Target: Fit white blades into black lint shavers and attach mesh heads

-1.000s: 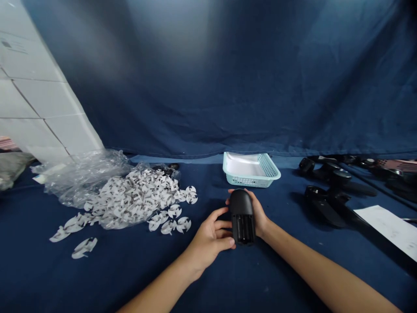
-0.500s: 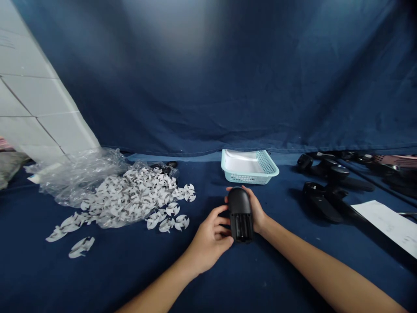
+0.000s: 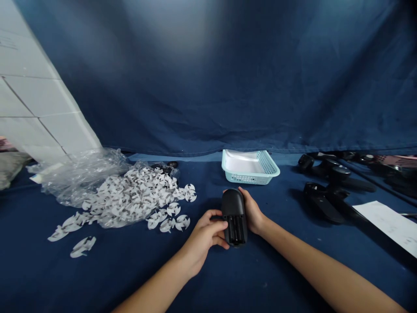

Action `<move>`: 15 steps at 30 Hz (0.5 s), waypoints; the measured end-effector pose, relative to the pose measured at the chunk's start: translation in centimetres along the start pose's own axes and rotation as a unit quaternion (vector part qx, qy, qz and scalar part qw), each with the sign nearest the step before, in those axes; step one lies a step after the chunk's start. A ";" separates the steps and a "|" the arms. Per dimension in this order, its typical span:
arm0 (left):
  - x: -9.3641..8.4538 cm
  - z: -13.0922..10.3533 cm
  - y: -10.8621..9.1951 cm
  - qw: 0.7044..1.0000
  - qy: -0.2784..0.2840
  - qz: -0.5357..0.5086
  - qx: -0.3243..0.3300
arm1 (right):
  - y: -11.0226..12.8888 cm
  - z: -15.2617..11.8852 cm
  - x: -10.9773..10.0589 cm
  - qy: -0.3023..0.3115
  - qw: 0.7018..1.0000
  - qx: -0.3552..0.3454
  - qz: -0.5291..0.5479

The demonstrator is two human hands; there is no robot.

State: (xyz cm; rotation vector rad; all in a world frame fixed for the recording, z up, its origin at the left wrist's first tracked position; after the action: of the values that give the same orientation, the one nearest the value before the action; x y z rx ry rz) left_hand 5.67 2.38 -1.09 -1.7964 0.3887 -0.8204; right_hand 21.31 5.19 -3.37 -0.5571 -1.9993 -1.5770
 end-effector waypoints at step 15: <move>0.5 -0.4 -0.3 0.997 0.016 0.078 0.004 | -0.3 -0.5 0.4 -0.049 0.998 -0.015 -0.038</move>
State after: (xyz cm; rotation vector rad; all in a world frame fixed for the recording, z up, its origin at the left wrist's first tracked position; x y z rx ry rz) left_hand 5.71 1.91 -0.59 -1.7236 0.5390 -0.7419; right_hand 20.89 4.66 -3.30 -0.5864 -2.0936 -1.6570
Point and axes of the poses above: each hand's wrist, its own z-axis towards the middle knuckle, its own x-axis out of the palm, y = z × x, the point moved 3 cm from there along z, towards the middle knuckle, and after that the axes turned 10 degrees about y, right-handed, at the moved point
